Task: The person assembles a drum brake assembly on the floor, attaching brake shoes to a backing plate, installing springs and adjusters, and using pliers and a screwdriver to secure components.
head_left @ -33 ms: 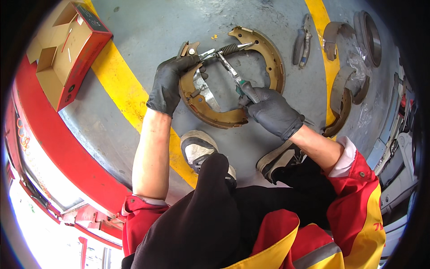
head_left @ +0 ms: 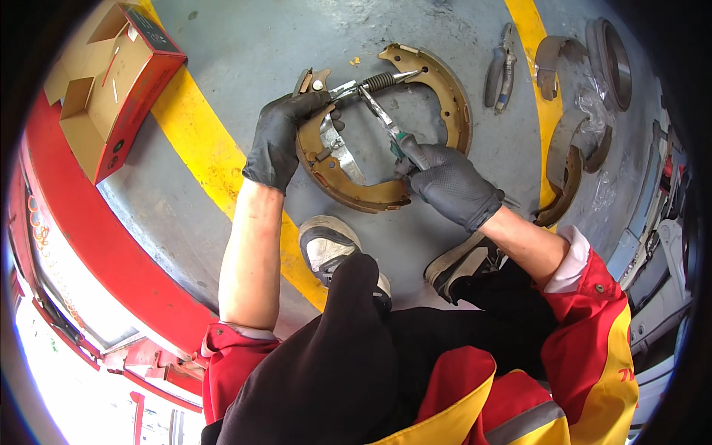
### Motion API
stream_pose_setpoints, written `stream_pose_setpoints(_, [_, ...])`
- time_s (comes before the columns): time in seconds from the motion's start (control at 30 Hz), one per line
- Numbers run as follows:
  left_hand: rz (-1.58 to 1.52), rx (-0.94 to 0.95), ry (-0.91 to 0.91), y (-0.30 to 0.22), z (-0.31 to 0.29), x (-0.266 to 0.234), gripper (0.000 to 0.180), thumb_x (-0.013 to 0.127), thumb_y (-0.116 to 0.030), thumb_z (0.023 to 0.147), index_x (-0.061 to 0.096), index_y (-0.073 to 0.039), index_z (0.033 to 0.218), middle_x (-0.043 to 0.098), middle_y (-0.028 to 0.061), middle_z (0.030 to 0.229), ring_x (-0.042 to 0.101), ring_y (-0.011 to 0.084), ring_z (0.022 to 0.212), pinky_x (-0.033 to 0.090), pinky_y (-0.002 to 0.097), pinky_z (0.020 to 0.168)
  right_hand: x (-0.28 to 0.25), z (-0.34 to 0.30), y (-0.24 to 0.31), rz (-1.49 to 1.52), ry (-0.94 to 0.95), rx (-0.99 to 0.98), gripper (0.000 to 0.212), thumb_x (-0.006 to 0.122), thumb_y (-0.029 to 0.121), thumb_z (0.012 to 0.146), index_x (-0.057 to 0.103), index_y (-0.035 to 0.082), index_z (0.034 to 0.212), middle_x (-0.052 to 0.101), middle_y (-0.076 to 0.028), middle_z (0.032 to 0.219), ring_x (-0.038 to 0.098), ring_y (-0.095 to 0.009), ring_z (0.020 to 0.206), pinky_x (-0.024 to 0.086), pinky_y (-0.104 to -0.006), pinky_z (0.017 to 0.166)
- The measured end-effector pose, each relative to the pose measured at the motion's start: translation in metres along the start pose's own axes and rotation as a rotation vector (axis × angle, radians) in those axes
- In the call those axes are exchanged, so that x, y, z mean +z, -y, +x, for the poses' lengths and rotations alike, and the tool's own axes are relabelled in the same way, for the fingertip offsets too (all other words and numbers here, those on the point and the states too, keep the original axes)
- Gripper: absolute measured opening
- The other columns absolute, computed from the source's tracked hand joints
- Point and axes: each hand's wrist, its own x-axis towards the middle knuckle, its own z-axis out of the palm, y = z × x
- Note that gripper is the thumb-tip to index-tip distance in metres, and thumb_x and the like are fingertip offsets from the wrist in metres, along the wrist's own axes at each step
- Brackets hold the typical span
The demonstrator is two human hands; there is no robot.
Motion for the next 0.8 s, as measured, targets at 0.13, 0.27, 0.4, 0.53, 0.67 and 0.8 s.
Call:
stream_pose_setpoints(0.13, [-0.017,-0.008,-0.011,0.001,0.0,0.0,0.029,0.066,-0.014,0.095,0.069,0.011,0.11,0.073,0.0167,0.095,0.074,0.0231,0.078,0.06,0.0314,0.074,-0.002,-0.002,0.013,0.062,0.026,0.126,0.024,0.059,0.001,0.085,0.071,-0.002,0.106,0.066,-0.008,0.08,0.06,-0.012,0.068,0.049,-0.0288,0.063])
stream_pose_setpoints(0.27, [0.006,-0.014,0.008,0.004,0.005,-0.005,0.031,0.063,-0.016,0.097,0.067,0.009,0.114,0.074,0.0168,0.097,0.074,0.0244,0.082,0.06,0.0327,0.078,-0.002,-0.003,0.011,0.066,0.017,0.096,0.021,0.06,0.011,0.088,0.072,-0.003,0.099,0.072,-0.019,0.089,0.069,-0.028,0.078,0.054,-0.0368,0.079])
stream_pose_setpoints(0.4, [0.048,-0.021,0.004,0.004,0.005,-0.004,0.031,0.062,-0.017,0.098,0.066,0.008,0.116,0.074,0.0166,0.098,0.074,0.0255,0.085,0.06,0.034,0.08,-0.001,-0.001,0.01,0.014,0.044,0.072,0.021,0.059,0.008,0.088,0.07,-0.002,0.103,0.07,-0.015,0.087,0.066,-0.024,0.077,0.053,-0.0345,0.076])
stream_pose_setpoints(0.53, [0.023,-0.026,0.008,0.002,0.003,-0.003,0.031,0.062,-0.017,0.098,0.066,0.008,0.116,0.074,0.0167,0.098,0.074,0.0256,0.085,0.06,0.0343,0.081,0.0,0.002,-0.001,-0.017,0.065,0.025,0.027,0.056,0.0,0.085,0.067,-0.001,0.11,0.066,-0.009,0.085,0.062,-0.017,0.074,0.052,-0.0309,0.071])
stream_pose_setpoints(0.67, [-0.016,-0.025,0.003,0.003,0.003,-0.003,0.031,0.065,-0.014,0.096,0.068,0.01,0.114,0.073,0.0164,0.096,0.074,0.0241,0.08,0.06,0.0324,0.076,0.001,-0.001,0.003,-0.064,0.033,-0.088,0.028,0.055,0.0,0.085,0.066,-0.001,0.111,0.066,-0.01,0.086,0.064,-0.018,0.077,0.053,-0.0325,0.075])
stream_pose_setpoints(0.8, [-0.038,-0.008,-0.018,0.003,0.002,-0.002,0.03,0.067,-0.013,0.095,0.069,0.012,0.112,0.073,0.016,0.094,0.074,0.0234,0.078,0.06,0.0315,0.073,-0.002,-0.001,0.009,-0.095,0.057,-0.019,0.035,0.056,0.01,0.088,0.067,0.001,0.121,0.073,-0.02,0.097,0.071,-0.033,0.086,0.054,-0.0409,0.083])
